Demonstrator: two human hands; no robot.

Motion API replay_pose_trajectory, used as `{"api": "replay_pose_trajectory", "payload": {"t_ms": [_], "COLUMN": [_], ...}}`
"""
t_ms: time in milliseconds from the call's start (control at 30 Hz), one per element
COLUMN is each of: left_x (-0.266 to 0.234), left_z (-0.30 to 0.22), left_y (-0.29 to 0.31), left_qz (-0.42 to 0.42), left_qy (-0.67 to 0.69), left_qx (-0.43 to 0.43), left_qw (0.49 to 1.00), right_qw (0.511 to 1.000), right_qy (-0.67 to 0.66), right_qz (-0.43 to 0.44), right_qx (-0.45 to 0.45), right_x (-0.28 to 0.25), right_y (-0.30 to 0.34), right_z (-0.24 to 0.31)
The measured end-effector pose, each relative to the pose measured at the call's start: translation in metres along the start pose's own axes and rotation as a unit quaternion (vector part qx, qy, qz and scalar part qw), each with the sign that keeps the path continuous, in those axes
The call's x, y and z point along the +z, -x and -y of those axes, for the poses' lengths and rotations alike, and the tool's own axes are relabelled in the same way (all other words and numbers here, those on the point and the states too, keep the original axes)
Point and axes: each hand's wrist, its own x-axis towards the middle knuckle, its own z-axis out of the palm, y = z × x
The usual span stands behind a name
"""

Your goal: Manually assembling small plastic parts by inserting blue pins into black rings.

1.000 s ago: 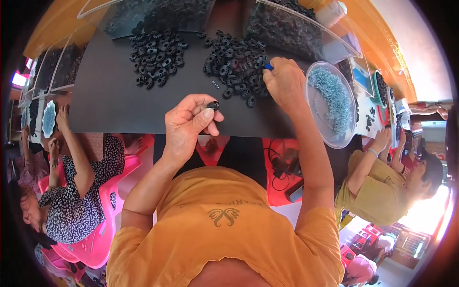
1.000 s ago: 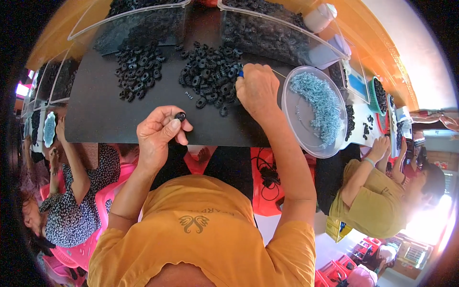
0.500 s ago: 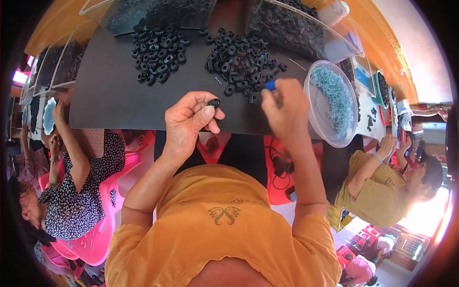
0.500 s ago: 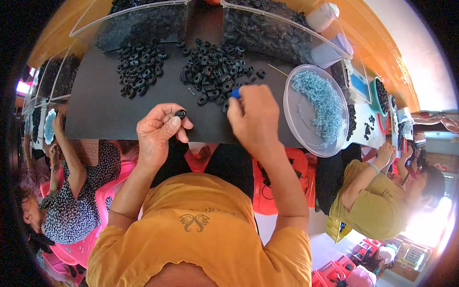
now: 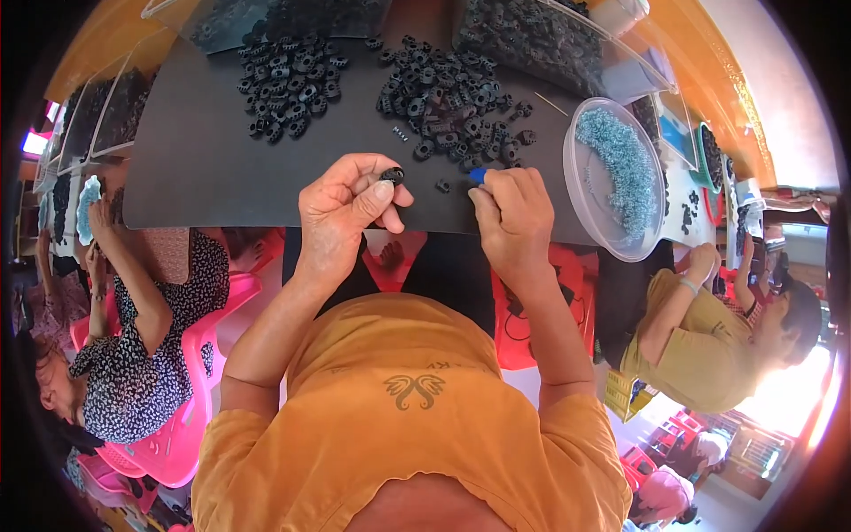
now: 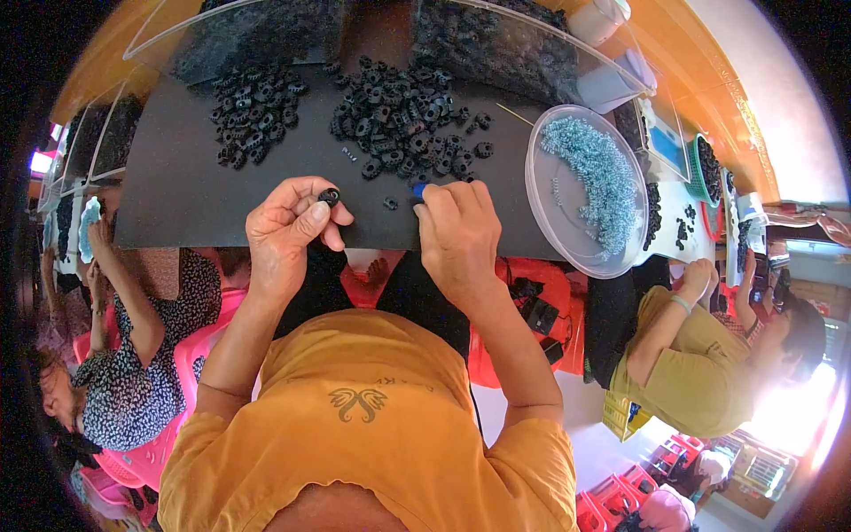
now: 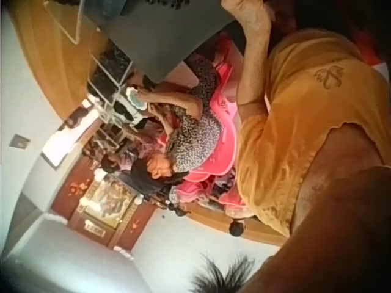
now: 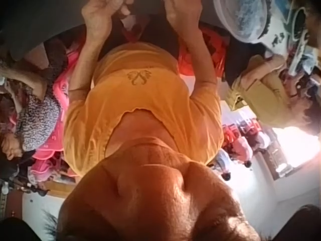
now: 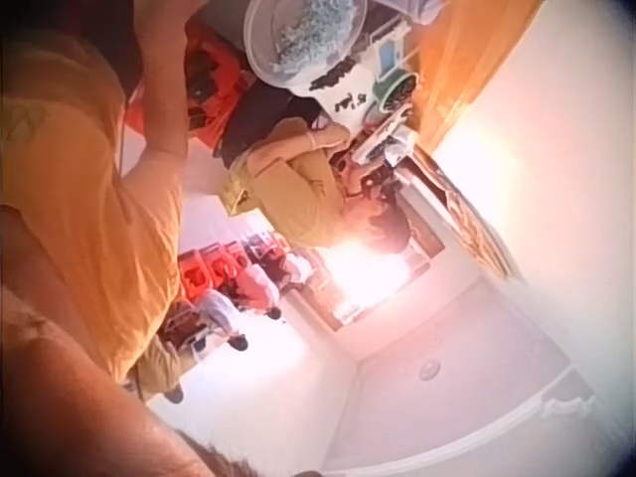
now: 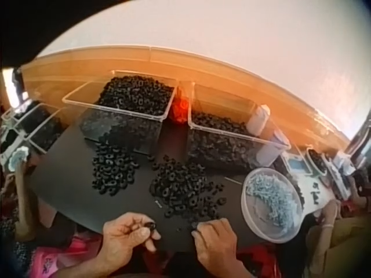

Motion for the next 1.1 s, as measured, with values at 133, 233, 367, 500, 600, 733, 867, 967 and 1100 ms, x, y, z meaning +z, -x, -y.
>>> {"api": "replay_pose_trajectory", "payload": {"t_ms": [133,233,367,500,600,733,867,967,1100], "left_x": [0.001,0.001,0.002,0.000,-0.001,0.000,0.001,0.000,0.000], "left_z": [0.000,0.000,0.000,0.000,0.000,0.001,0.001,0.001,0.000], "left_y": [-0.001,0.000,0.000,0.001,0.001,0.000,0.000,0.000,0.000], "left_qz": [-0.001,0.001,0.007,0.004,0.006,0.009,0.005,0.008,0.003], "left_qy": [-0.003,-0.003,0.000,0.006,-0.002,-0.008,-0.001,-0.002,-0.013], "left_qx": [-0.001,0.004,0.004,0.002,0.006,0.016,0.013,0.017,0.017], "left_qw": [1.000,1.000,1.000,1.000,1.000,1.000,1.000,1.000,1.000], "right_qw": [1.000,0.999,0.994,0.991,0.988,0.980,0.973,0.972,0.965], "right_qy": [-0.007,0.014,0.082,0.094,0.106,0.115,0.130,0.128,0.127], "right_qz": [0.009,0.026,0.053,0.066,0.073,0.064,0.093,0.093,0.113], "right_qx": [-0.008,-0.027,-0.052,-0.073,-0.082,-0.147,-0.163,-0.173,-0.200], "right_x": [-0.001,0.003,0.010,0.013,0.017,0.020,0.020,0.020,0.021], "right_y": [-0.002,-0.005,-0.008,-0.011,-0.010,-0.013,-0.015,-0.016,-0.018], "right_z": [0.004,0.010,0.013,0.020,0.023,0.020,0.024,0.024,0.023]}}
